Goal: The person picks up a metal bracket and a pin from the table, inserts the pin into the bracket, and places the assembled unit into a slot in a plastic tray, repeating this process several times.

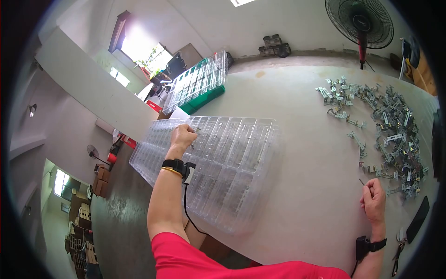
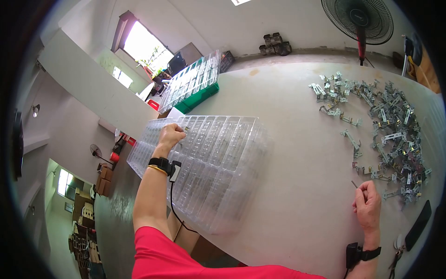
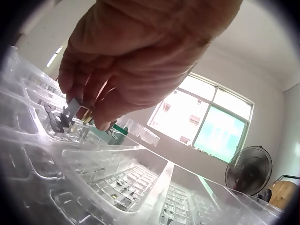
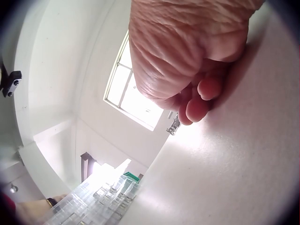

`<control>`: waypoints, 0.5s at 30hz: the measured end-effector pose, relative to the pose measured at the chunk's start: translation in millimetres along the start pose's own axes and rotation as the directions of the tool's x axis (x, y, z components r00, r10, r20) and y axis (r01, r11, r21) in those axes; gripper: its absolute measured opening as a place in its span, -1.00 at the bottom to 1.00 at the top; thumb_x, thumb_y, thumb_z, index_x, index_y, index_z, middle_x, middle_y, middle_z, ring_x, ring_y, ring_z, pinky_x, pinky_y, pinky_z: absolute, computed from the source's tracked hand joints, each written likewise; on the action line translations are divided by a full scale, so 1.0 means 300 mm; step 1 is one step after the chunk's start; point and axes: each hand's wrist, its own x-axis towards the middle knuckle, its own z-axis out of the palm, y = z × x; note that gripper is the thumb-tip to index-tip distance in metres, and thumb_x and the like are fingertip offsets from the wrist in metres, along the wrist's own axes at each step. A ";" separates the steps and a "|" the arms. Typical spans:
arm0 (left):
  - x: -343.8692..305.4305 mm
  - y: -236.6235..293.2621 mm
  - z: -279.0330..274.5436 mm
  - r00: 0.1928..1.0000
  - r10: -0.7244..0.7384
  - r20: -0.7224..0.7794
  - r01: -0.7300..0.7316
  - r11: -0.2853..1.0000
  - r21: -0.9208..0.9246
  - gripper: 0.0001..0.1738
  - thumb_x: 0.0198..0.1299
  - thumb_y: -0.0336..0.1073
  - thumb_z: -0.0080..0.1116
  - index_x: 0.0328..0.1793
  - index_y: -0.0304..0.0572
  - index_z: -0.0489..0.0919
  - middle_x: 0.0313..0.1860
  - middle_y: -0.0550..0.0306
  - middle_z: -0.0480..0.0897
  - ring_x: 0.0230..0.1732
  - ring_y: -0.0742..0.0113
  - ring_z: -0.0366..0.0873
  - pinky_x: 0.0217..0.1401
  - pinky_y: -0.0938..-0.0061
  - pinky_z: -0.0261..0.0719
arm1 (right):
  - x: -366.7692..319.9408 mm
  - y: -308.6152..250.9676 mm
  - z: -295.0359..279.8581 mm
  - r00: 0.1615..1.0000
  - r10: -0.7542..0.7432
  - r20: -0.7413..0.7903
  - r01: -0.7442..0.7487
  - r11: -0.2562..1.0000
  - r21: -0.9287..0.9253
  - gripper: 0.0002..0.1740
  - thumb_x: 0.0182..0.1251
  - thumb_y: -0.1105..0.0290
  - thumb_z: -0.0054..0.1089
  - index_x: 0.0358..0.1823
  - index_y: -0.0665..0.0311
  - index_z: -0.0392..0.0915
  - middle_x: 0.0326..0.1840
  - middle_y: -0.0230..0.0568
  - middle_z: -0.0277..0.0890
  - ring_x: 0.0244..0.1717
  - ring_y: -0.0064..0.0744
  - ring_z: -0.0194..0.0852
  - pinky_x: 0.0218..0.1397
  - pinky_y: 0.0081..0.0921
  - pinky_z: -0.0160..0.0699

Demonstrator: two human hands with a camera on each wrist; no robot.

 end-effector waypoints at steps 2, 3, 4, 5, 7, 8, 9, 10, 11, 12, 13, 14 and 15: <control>0.015 -0.018 0.022 1.000 0.011 0.013 -0.012 1.000 0.025 -0.75 -0.17 -0.27 0.40 -0.30 -0.18 0.79 -0.27 -0.12 0.78 -0.16 0.08 0.77 0.03 0.30 0.68 | -0.002 -0.006 0.000 1.000 -0.002 -0.004 0.002 1.000 -0.006 -0.90 0.50 0.47 0.04 -0.25 0.26 0.38 -0.65 -0.48 0.37 -0.65 -0.75 0.30 -0.61 -0.69 0.29; 0.026 -0.034 0.040 1.000 0.015 0.021 -0.015 1.000 0.022 -0.75 -0.17 -0.27 0.40 -0.32 -0.18 0.79 -0.26 -0.12 0.78 -0.17 0.06 0.77 0.03 0.30 0.68 | -0.002 -0.011 -0.001 1.000 0.001 -0.002 -0.001 1.000 -0.013 -0.90 0.50 0.47 0.04 -0.25 0.26 0.38 -0.64 -0.48 0.37 -0.65 -0.75 0.30 -0.61 -0.69 0.28; 0.027 -0.030 0.045 0.999 0.020 0.028 -0.021 1.000 0.020 -0.75 -0.18 -0.26 0.40 -0.33 -0.19 0.79 -0.26 -0.13 0.78 -0.17 0.05 0.77 0.04 0.29 0.67 | -0.004 -0.014 -0.001 1.000 0.005 -0.001 -0.005 1.000 -0.018 -0.90 0.50 0.47 0.04 -0.25 0.26 0.38 -0.64 -0.48 0.37 -0.65 -0.75 0.30 -0.61 -0.69 0.28; 0.027 -0.027 0.051 0.999 0.024 0.029 -0.024 1.000 0.020 -0.75 -0.18 -0.26 0.40 -0.33 -0.19 0.79 -0.26 -0.13 0.78 -0.17 0.05 0.77 0.04 0.29 0.67 | -0.005 -0.018 -0.001 1.000 0.006 -0.004 -0.006 1.000 -0.017 -0.90 0.50 0.47 0.04 -0.25 0.26 0.38 -0.64 -0.48 0.37 -0.65 -0.75 0.30 -0.61 -0.69 0.28; 0.022 -0.019 0.063 1.000 0.027 0.002 -0.027 0.997 0.066 -0.75 -0.15 -0.25 0.38 -0.32 -0.19 0.79 -0.23 -0.15 0.78 -0.13 0.00 0.77 0.07 0.27 0.67 | -0.005 -0.023 0.000 1.000 0.026 -0.001 -0.026 1.000 -0.005 -0.89 0.50 0.46 0.04 -0.26 0.27 0.38 -0.64 -0.48 0.37 -0.65 -0.75 0.29 -0.60 -0.69 0.27; 0.025 -0.018 0.070 1.000 0.026 0.003 -0.027 0.997 0.067 -0.75 -0.15 -0.25 0.38 -0.32 -0.19 0.79 -0.23 -0.15 0.78 -0.13 0.00 0.77 0.07 0.27 0.67 | -0.004 -0.024 0.000 1.000 0.026 -0.001 -0.026 1.000 -0.005 -0.89 0.50 0.46 0.04 -0.26 0.27 0.38 -0.64 -0.48 0.37 -0.65 -0.75 0.29 -0.60 -0.69 0.27; 0.030 -0.018 0.078 0.999 0.045 -0.024 -0.042 0.994 0.103 -0.72 -0.15 -0.23 0.42 -0.30 -0.22 0.79 -0.24 -0.15 0.78 -0.16 0.04 0.77 0.05 0.28 0.68 | -0.004 -0.023 0.000 1.000 0.024 -0.002 -0.024 1.000 -0.008 -0.89 0.51 0.46 0.04 -0.26 0.27 0.38 -0.64 -0.47 0.37 -0.65 -0.75 0.29 -0.60 -0.69 0.27; 0.025 -0.008 0.078 0.997 0.065 -0.051 -0.057 0.988 0.140 -0.69 -0.15 -0.21 0.46 -0.28 -0.24 0.79 -0.26 -0.14 0.79 -0.18 0.08 0.77 0.03 0.30 0.68 | -0.005 -0.022 0.001 1.000 0.022 -0.003 -0.022 1.000 -0.011 -0.89 0.51 0.46 0.04 -0.26 0.27 0.37 -0.64 -0.47 0.37 -0.66 -0.75 0.28 -0.60 -0.69 0.27; 0.018 -0.001 0.075 0.997 0.064 -0.049 -0.057 0.988 0.141 -0.69 -0.15 -0.21 0.46 -0.28 -0.24 0.79 -0.26 -0.14 0.79 -0.18 0.08 0.77 0.03 0.30 0.68 | -0.005 -0.023 0.002 1.000 0.023 -0.002 -0.023 1.000 -0.010 -0.89 0.51 0.46 0.04 -0.26 0.27 0.37 -0.64 -0.47 0.37 -0.66 -0.75 0.28 -0.60 -0.69 0.27; 0.011 0.005 0.068 0.998 0.058 -0.037 -0.052 0.988 0.143 -0.73 -0.13 -0.24 0.39 -0.28 -0.21 0.80 -0.22 -0.18 0.78 -0.12 0.01 0.76 0.07 0.27 0.67 | -0.005 -0.024 0.002 1.000 0.019 -0.001 -0.019 1.000 -0.011 -0.89 0.51 0.46 0.04 -0.26 0.27 0.37 -0.64 -0.47 0.37 -0.65 -0.75 0.29 -0.60 -0.69 0.27; 0.005 0.013 0.061 0.998 0.051 -0.025 -0.047 0.988 0.144 -0.75 -0.11 -0.26 0.32 -0.28 -0.17 0.81 -0.19 -0.21 0.77 -0.05 -0.07 0.75 0.12 0.24 0.66 | -0.006 -0.025 0.002 1.000 0.015 -0.001 -0.015 1.000 -0.012 -0.89 0.51 0.46 0.03 -0.26 0.27 0.37 -0.64 -0.47 0.37 -0.65 -0.75 0.29 -0.60 -0.70 0.27; 0.004 0.013 0.061 0.998 0.052 -0.025 -0.048 0.988 0.144 -0.75 -0.11 -0.26 0.32 -0.28 -0.17 0.81 -0.19 -0.21 0.77 -0.05 -0.07 0.75 0.12 0.24 0.66 | -0.006 -0.027 0.002 1.000 0.015 -0.002 -0.015 1.000 -0.012 -0.89 0.51 0.46 0.03 -0.26 0.27 0.37 -0.64 -0.47 0.37 -0.65 -0.75 0.29 -0.60 -0.70 0.27; 0.003 0.013 0.061 0.998 0.054 -0.026 -0.050 0.988 0.144 -0.74 -0.11 -0.26 0.31 -0.27 -0.18 0.81 -0.20 -0.22 0.77 -0.06 -0.08 0.76 0.12 0.22 0.66 | -0.006 -0.029 0.001 1.000 0.018 0.002 -0.018 1.000 -0.010 -0.88 0.51 0.45 0.04 -0.26 0.26 0.37 -0.64 -0.48 0.37 -0.65 -0.75 0.29 -0.60 -0.70 0.27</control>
